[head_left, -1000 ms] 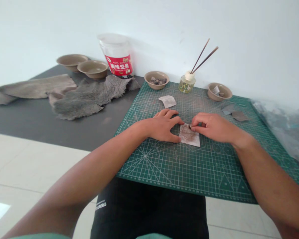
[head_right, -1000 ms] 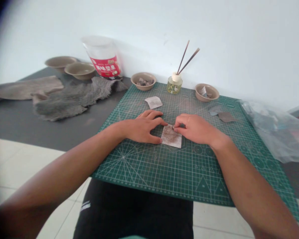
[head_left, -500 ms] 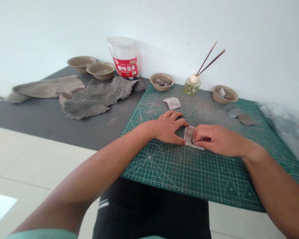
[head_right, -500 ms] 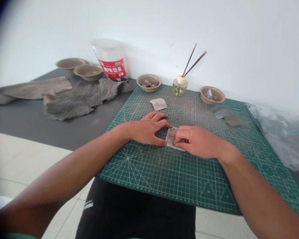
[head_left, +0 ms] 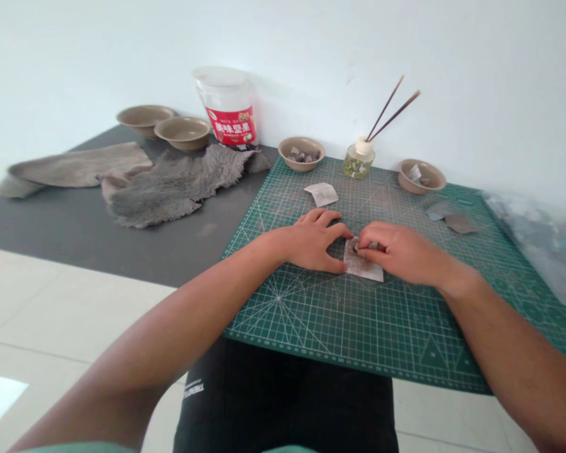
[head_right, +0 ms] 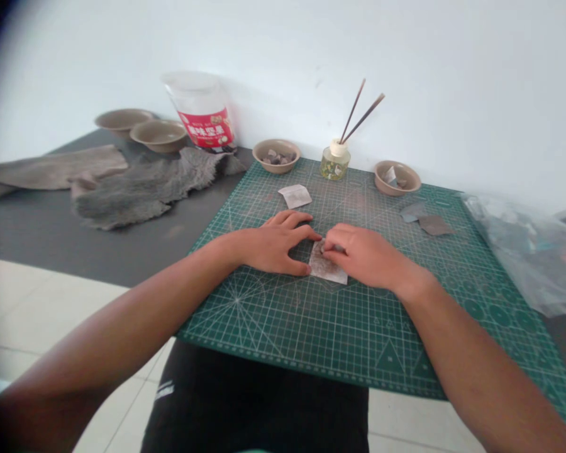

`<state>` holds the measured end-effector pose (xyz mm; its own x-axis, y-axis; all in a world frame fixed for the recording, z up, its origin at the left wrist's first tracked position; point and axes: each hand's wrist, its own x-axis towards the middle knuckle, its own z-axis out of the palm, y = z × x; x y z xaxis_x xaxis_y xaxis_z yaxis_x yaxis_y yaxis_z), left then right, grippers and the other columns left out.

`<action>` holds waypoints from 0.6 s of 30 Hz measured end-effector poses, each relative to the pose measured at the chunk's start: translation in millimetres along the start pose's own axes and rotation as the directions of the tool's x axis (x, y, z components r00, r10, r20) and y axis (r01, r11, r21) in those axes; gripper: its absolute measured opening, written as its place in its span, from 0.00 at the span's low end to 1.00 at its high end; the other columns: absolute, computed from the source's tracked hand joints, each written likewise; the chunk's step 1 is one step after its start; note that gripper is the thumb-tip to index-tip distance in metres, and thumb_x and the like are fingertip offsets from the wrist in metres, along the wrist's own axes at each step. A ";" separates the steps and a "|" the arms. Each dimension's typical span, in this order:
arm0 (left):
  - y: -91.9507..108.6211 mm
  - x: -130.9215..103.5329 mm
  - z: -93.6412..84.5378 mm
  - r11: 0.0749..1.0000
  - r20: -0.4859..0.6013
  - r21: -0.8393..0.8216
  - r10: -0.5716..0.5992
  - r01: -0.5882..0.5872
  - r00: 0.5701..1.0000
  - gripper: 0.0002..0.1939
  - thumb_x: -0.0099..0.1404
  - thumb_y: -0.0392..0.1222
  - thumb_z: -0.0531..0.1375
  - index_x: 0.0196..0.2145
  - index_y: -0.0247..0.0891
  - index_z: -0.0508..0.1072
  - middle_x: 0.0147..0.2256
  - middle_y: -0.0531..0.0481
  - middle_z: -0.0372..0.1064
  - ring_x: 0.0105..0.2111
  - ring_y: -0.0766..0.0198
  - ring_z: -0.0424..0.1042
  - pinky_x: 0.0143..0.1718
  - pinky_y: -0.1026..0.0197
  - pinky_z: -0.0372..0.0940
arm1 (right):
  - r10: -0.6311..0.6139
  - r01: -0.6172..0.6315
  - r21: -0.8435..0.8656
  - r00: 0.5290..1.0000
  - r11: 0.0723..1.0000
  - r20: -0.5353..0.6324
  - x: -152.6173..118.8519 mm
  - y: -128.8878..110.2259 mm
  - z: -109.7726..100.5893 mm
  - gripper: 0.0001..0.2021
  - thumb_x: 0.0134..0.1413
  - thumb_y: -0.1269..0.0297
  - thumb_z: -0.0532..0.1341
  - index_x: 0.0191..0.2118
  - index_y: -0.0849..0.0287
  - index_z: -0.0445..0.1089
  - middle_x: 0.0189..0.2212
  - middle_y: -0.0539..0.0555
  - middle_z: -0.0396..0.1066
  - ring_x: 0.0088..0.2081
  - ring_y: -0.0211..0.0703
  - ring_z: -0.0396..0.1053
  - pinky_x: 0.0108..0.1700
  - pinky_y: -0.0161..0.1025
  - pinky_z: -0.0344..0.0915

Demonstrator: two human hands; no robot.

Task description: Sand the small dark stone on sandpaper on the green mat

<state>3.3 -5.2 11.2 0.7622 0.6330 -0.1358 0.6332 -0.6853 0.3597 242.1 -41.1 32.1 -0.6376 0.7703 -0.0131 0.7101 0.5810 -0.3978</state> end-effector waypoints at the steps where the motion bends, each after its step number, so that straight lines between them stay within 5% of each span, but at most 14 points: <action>1: 0.2 0.2 0.0 1.000 0.002 -0.001 -0.008 0.008 1.000 0.40 0.59 0.67 0.58 0.64 0.50 0.59 0.69 0.45 0.41 0.70 0.41 0.34 0.66 0.38 0.42 | 0.025 -0.025 -0.019 1.000 1.000 -0.005 -0.2 1.5 -0.8 0.06 0.62 0.62 0.59 0.35 0.54 0.71 0.37 0.52 0.73 0.39 0.45 0.70 0.41 0.42 0.62; 5: 0.9 0.2 -0.7 1.000 0.024 -0.010 -0.013 0.014 1.000 0.40 0.59 0.68 0.58 0.64 0.50 0.59 0.70 0.46 0.41 0.70 0.41 0.33 0.66 0.39 0.42 | -0.024 0.017 0.058 0.992 0.998 0.125 -2.4 0.2 -1.7 0.05 0.61 0.62 0.61 0.34 0.54 0.72 0.34 0.51 0.73 0.36 0.43 0.70 0.38 0.40 0.63; 11: -0.2 0.0 0.1 1.000 -0.001 0.008 -0.003 0.003 1.000 0.39 0.60 0.67 0.58 0.64 0.49 0.60 0.69 0.44 0.42 0.70 0.42 0.35 0.66 0.39 0.42 | 0.027 -0.027 -0.003 0.999 1.000 -0.031 -0.9 4.7 -2.4 0.05 0.61 0.65 0.60 0.35 0.54 0.73 0.37 0.52 0.73 0.38 0.45 0.70 0.40 0.41 0.63; 15: 0.1 0.0 0.0 1.000 0.010 0.001 -0.005 0.005 1.000 0.40 0.59 0.68 0.58 0.64 0.50 0.60 0.69 0.44 0.42 0.69 0.41 0.35 0.66 0.39 0.43 | -0.048 0.031 0.106 0.985 0.994 0.168 -4.1 4.3 -6.7 0.05 0.60 0.62 0.61 0.33 0.53 0.73 0.36 0.50 0.74 0.37 0.43 0.71 0.39 0.40 0.64; 18: 0.1 0.2 -0.1 1.000 0.006 0.001 0.008 -0.008 1.000 0.40 0.59 0.68 0.58 0.64 0.49 0.59 0.69 0.43 0.42 0.69 0.42 0.36 0.66 0.39 0.43 | -0.075 0.062 0.121 0.991 0.991 0.109 -2.0 0.2 -2.9 0.05 0.61 0.64 0.60 0.34 0.53 0.73 0.38 0.51 0.74 0.39 0.44 0.71 0.41 0.41 0.64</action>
<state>3.5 -5.1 11.3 0.7678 0.6255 -0.1390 0.6276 -0.6905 0.3596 244.4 -41.7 34.8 -0.7181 0.6909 -0.0834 0.6278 0.5914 -0.5061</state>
